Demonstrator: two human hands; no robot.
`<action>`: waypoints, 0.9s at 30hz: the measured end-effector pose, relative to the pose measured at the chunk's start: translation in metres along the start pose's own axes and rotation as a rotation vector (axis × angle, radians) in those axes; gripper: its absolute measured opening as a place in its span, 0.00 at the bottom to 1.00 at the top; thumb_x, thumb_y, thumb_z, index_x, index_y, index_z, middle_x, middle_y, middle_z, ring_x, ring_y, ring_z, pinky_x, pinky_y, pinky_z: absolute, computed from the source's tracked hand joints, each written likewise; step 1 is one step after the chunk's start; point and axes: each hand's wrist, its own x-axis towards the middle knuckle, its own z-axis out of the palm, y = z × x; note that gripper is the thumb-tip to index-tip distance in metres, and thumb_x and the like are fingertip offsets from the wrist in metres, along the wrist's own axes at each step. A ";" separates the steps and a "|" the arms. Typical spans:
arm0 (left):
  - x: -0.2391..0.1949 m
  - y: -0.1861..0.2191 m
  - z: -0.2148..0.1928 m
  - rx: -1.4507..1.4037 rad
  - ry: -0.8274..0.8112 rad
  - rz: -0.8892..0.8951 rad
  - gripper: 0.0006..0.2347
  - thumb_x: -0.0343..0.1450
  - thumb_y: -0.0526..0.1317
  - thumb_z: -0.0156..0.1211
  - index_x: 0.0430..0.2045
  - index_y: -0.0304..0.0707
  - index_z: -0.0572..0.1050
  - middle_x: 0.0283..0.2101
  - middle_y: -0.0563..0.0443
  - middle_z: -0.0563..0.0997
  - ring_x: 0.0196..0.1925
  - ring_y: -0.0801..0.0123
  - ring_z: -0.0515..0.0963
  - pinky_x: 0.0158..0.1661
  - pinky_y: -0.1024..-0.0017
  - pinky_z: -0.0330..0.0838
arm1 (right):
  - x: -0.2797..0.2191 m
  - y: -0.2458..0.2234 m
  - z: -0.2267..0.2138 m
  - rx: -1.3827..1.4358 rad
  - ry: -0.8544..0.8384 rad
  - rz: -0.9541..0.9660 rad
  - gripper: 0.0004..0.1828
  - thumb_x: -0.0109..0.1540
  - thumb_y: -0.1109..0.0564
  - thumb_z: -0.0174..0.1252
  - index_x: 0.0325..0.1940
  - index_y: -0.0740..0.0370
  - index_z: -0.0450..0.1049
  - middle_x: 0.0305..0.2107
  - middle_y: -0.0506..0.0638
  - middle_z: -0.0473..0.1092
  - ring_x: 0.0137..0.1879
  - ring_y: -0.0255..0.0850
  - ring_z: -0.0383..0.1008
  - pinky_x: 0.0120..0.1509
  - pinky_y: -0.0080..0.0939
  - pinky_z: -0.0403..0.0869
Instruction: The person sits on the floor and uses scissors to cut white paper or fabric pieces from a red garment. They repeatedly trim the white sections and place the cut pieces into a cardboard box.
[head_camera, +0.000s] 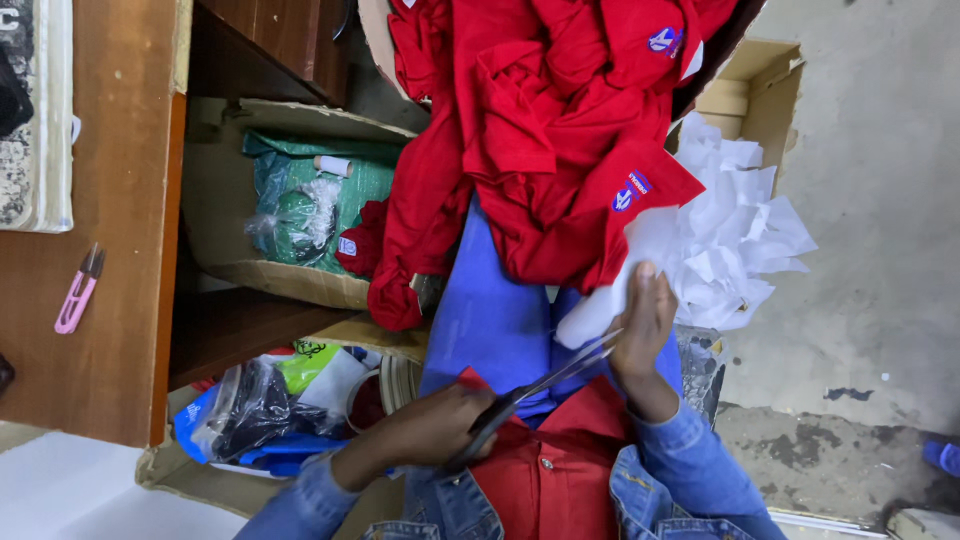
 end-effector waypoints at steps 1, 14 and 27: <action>-0.010 -0.004 0.002 0.012 -0.049 -0.080 0.03 0.67 0.36 0.56 0.25 0.38 0.72 0.27 0.44 0.81 0.26 0.56 0.80 0.30 0.55 0.69 | 0.035 -0.027 -0.007 0.035 0.011 0.028 0.16 0.78 0.55 0.39 0.64 0.70 0.60 0.48 0.60 0.56 0.50 0.55 0.57 0.56 0.57 0.60; 0.001 -0.020 0.026 -0.073 0.050 -0.263 0.07 0.70 0.40 0.55 0.34 0.36 0.68 0.33 0.35 0.81 0.35 0.40 0.81 0.35 0.48 0.67 | 0.110 -0.090 -0.027 0.425 0.075 0.556 0.21 0.78 0.45 0.37 0.33 0.55 0.55 0.27 0.39 0.48 0.36 0.32 0.48 0.43 0.40 0.55; 0.010 0.001 0.026 -0.191 0.094 -0.346 0.08 0.72 0.42 0.57 0.35 0.39 0.69 0.36 0.42 0.80 0.37 0.53 0.80 0.38 0.55 0.71 | 0.081 -0.112 -0.012 0.371 0.059 0.506 0.20 0.78 0.45 0.40 0.39 0.59 0.62 0.29 0.42 0.55 0.35 0.33 0.54 0.42 0.41 0.58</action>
